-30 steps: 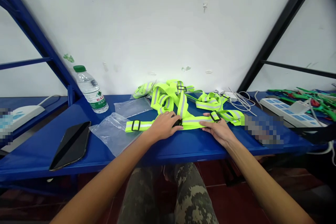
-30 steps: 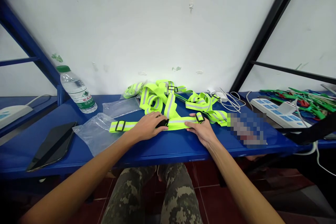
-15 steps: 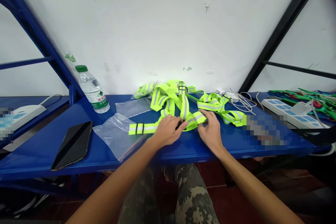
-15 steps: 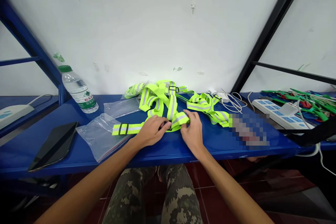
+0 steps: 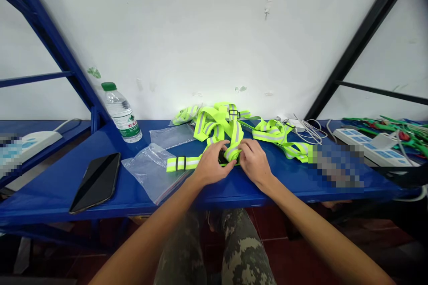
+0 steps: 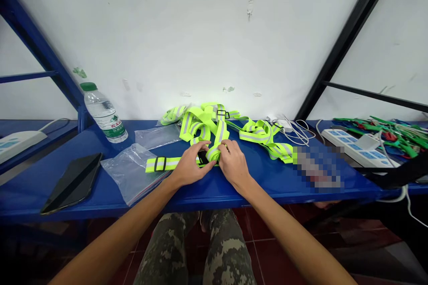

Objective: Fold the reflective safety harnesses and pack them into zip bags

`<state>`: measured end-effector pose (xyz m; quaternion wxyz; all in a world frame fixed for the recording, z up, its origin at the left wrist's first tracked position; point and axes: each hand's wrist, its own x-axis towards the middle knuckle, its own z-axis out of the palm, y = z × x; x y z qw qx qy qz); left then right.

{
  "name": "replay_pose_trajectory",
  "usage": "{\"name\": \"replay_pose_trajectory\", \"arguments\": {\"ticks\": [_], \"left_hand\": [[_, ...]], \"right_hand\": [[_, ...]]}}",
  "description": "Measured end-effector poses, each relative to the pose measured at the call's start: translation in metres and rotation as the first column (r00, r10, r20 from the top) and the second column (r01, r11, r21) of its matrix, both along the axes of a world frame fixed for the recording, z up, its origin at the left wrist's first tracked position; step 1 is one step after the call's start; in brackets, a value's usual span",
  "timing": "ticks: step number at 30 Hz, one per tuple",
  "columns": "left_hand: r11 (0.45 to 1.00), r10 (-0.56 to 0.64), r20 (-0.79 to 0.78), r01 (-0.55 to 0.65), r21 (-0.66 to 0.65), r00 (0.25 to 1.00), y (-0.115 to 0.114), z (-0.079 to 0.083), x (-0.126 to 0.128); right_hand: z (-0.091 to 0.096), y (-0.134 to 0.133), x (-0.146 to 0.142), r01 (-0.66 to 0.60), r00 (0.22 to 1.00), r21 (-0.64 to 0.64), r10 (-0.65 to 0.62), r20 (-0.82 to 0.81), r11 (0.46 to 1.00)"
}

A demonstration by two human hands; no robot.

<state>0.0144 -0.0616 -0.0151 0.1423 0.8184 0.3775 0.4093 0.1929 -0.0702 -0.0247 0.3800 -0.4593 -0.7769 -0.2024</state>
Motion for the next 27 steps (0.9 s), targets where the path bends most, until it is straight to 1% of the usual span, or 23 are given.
{"name": "replay_pose_trajectory", "arguments": {"ticks": [4,7,9,12,17,21,24,27], "left_hand": [[0.985,0.093,-0.001,-0.092,0.148,0.996,-0.001,-0.001,-0.003],[0.965,0.167,-0.039,-0.155,0.212,0.985,0.0,-0.002,-0.005],[0.96,0.184,-0.089,-0.16,0.23,0.979,0.001,-0.003,-0.006],[0.964,0.19,-0.184,-0.148,0.22,0.964,0.001,-0.005,-0.01],[0.956,0.269,-0.316,-0.211,0.206,0.91,-0.003,-0.006,-0.011],[0.958,0.279,-0.416,-0.217,0.189,0.866,-0.007,-0.004,-0.009],[0.971,0.238,-0.51,-0.181,0.159,0.827,-0.011,0.004,-0.014],[0.981,0.195,-0.606,-0.155,0.117,0.771,-0.014,0.02,-0.029]], "right_hand": [[0.001,0.001,-0.001,-0.045,0.996,0.03,0.043,0.077,0.999],[0.004,-0.001,-0.004,-0.061,0.983,0.0,0.06,0.175,0.998],[0.005,-0.002,-0.006,-0.065,0.971,-0.038,0.072,0.228,0.997],[0.003,-0.004,-0.008,-0.056,0.957,-0.112,0.085,0.277,0.992],[0.002,-0.009,-0.012,-0.047,0.934,-0.249,0.131,0.333,0.967],[0.007,-0.013,-0.015,0.018,0.918,-0.307,0.106,0.382,0.951],[0.012,-0.015,-0.018,0.067,0.907,-0.318,0.076,0.415,0.946],[0.013,-0.016,-0.019,0.068,0.9,-0.315,0.078,0.429,0.947]]}}
